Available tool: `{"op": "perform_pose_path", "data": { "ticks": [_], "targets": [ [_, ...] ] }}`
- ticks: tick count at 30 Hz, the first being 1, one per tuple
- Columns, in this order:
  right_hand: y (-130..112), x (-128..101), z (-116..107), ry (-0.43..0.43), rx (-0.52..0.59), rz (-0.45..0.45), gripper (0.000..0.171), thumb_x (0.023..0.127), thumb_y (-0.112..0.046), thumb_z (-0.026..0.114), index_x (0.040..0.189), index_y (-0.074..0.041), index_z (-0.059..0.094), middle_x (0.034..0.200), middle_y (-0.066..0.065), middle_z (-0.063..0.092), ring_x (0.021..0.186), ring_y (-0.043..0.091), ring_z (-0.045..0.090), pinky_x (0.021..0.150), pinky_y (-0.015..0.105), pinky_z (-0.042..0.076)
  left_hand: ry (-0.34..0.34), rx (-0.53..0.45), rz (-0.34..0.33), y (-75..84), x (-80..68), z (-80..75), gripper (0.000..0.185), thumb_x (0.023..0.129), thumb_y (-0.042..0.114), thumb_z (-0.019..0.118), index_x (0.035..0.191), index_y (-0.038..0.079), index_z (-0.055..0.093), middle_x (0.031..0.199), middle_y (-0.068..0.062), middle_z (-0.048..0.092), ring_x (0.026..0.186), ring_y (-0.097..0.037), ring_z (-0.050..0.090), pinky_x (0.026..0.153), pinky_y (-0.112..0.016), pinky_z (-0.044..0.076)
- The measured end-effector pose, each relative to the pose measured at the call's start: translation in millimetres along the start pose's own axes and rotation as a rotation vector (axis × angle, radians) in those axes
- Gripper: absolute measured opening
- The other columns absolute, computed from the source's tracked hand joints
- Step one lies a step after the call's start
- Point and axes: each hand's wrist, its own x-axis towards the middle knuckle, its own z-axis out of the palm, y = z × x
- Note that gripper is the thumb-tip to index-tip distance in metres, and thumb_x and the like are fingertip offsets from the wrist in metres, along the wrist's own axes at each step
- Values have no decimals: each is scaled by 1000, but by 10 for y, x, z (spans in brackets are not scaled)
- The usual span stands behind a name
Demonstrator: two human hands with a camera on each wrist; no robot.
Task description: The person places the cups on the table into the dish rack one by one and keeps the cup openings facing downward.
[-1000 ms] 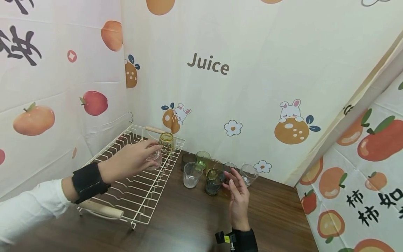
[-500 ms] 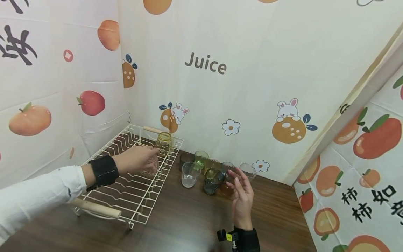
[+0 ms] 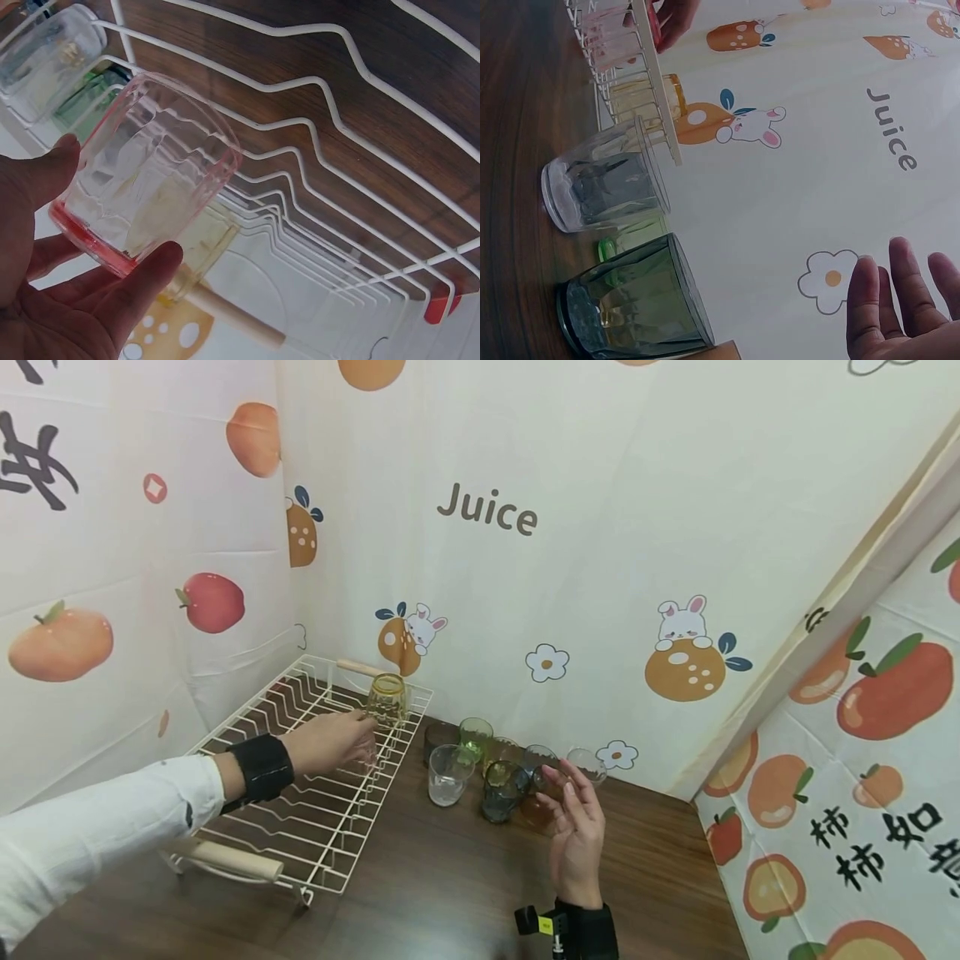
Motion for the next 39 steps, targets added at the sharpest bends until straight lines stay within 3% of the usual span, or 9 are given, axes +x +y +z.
{"op": "perform_pose_path", "data": {
  "ticks": [6,10,14,19,23,30,39],
  "targets": [
    [-10,2,18,3,14,-1,47,117,-26,40,155,2,44,131,-4,72,128,15,63,100,31,58,77,60,-6,-9,55,95,32,99,27,77,121,6,68,100,-10,68,86,-23,72,70,-40,63],
    [1,-7,28,1,18,6,48,117,-26,39,155,4,43,130,-5,71,127,14,63,99,30,59,100,129,-7,-3,108,171,47,99,28,77,135,0,66,123,-22,72,111,-35,75,78,-44,66],
    [14,-15,29,2,12,10,48,117,-26,40,155,4,43,131,-3,71,126,14,64,99,31,59,81,153,-16,-14,166,219,57,101,31,74,145,-3,61,144,-31,64,135,-42,66,92,-47,65],
    [25,-18,40,7,11,15,42,117,-26,41,150,-3,52,132,-1,71,127,15,64,99,31,59,53,104,-30,-50,217,238,60,103,30,71,151,-3,56,152,-34,56,142,-44,59,99,-48,63],
    [27,-15,49,6,12,12,40,117,-27,41,146,-4,56,132,0,71,127,14,64,99,31,59,61,75,-27,-90,265,244,60,103,30,71,151,-2,56,153,-35,55,140,-46,60,99,-49,62],
    [27,-19,67,9,-4,19,48,117,-27,42,149,8,49,131,-1,72,126,14,65,99,30,59,137,85,30,-154,287,280,54,101,27,73,145,-3,62,143,-30,64,126,-39,70,96,-43,64],
    [52,-25,84,-8,-14,22,46,117,-26,41,148,7,51,133,2,72,127,15,65,98,30,59,243,128,47,-191,319,365,41,102,23,74,136,1,68,129,-24,59,107,-33,65,83,-38,64]
  ]
}}
